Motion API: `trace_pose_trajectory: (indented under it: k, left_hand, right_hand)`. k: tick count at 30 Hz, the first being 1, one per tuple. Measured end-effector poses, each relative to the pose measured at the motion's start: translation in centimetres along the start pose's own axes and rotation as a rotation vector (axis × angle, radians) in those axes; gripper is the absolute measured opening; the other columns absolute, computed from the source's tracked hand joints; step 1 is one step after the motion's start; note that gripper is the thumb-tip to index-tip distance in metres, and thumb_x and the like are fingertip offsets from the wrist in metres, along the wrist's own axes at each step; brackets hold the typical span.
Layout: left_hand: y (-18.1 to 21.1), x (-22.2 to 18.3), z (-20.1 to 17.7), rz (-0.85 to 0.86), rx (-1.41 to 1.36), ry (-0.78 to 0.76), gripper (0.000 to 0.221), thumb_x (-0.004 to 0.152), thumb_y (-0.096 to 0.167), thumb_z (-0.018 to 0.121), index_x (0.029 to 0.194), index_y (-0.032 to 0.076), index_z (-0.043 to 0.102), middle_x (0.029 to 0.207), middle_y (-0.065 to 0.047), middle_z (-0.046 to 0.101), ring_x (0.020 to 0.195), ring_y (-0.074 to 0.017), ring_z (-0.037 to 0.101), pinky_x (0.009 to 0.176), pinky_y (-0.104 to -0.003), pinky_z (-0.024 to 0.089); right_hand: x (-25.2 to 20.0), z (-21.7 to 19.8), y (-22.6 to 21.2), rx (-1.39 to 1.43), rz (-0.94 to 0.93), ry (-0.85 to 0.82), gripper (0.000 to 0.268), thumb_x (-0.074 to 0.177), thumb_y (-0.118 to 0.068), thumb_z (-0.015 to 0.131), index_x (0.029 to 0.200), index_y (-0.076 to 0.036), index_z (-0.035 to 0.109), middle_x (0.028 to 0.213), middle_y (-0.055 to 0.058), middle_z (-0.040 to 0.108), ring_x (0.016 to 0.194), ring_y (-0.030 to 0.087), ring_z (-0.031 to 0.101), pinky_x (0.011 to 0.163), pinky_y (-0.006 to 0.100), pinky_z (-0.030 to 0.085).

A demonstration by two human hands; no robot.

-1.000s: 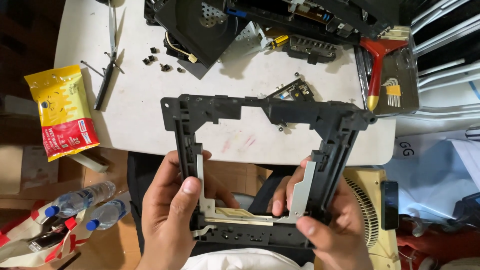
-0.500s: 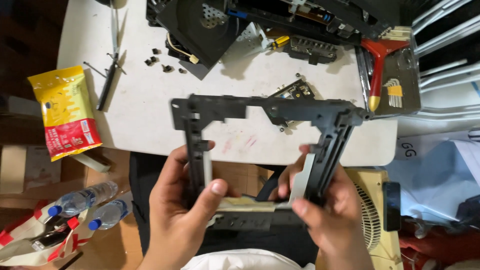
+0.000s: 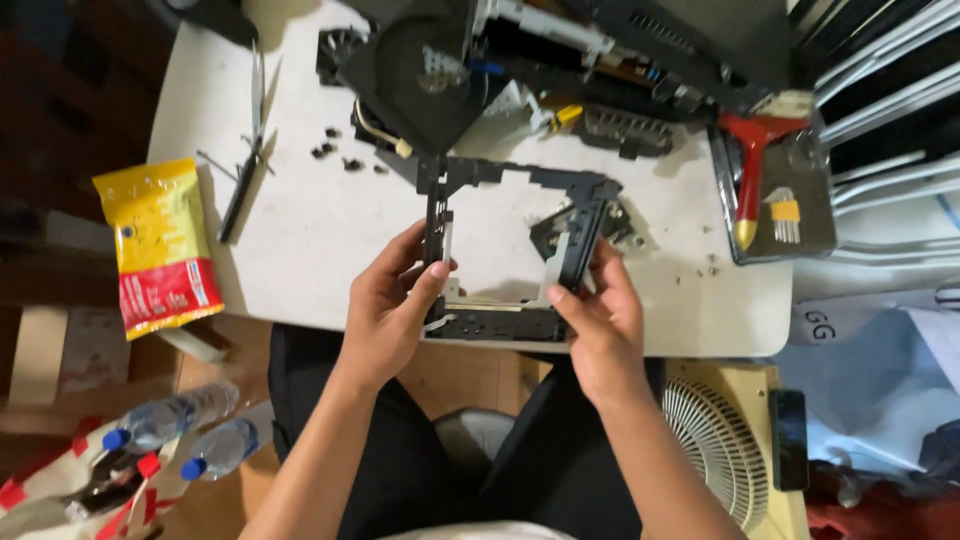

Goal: Disassembling a PlayStation 2 console, specifically focusing on prying apart and removing components from the disc drive assembly.

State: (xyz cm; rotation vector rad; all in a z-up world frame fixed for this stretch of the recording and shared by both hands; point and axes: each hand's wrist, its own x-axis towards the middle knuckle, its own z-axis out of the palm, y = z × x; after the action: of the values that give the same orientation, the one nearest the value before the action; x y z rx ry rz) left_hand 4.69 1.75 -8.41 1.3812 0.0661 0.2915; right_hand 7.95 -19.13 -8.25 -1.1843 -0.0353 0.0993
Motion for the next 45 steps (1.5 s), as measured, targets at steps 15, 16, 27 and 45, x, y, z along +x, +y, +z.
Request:
trace_pose_trajectory:
  k: [15,16,27,45]
  left_hand:
    - [4.7,-1.7,-2.9,-0.101,0.021,0.17,0.044,0.101,0.01,0.049,0.142,-0.005,0.055,0.098,-0.017,0.066,0.079,-0.022,0.063,0.075,-0.034,0.054]
    - [5.0,-2.0,-2.9,-0.092,0.021,0.166,0.044,0.101,0.01,0.049,0.142,-0.005,0.055,0.098,-0.017,0.066,0.079,-0.022,0.063,0.075,-0.034,0.054]
    - [3.4,-1.2,-1.7,-0.046,-0.081,0.078,0.046,0.099,0.013,0.058,0.142,-0.001,0.055,0.098,-0.015,0.069,0.077,-0.0211,0.068,0.07,-0.03,0.056]
    - [4.6,-1.1,-2.4,0.326,0.169,-0.078,0.053,0.086,-0.021,0.056,0.131,0.005,0.069,0.14,-0.024,0.054,0.137,-0.0378,0.051,0.116,-0.057,0.038]
  right_hand:
    - [-0.6,4.6,-3.7,-0.172,-0.022,-0.264,0.076,0.08,0.006,0.071,0.151,0.0,0.043,0.139,0.014,0.058,0.103,0.02,0.058,0.09,0.031,0.051]
    - [-0.7,4.3,-4.0,-0.172,-0.032,-0.264,0.076,0.08,0.006,0.071,0.151,0.0,0.043,0.139,0.014,0.058,0.103,0.02,0.058,0.09,0.031,0.051]
    - [-0.7,1.8,-3.2,-0.225,-0.04,-0.199,0.072,0.081,0.004,0.074,0.147,-0.002,0.045,0.114,0.013,0.066,0.09,0.019,0.063,0.082,0.03,0.053]
    - [0.9,1.0,-2.4,-0.31,-0.368,-0.073,0.032,0.08,0.01,0.071,0.112,0.01,0.068,0.132,0.021,0.059,0.12,0.025,0.058,0.1,0.033,0.052]
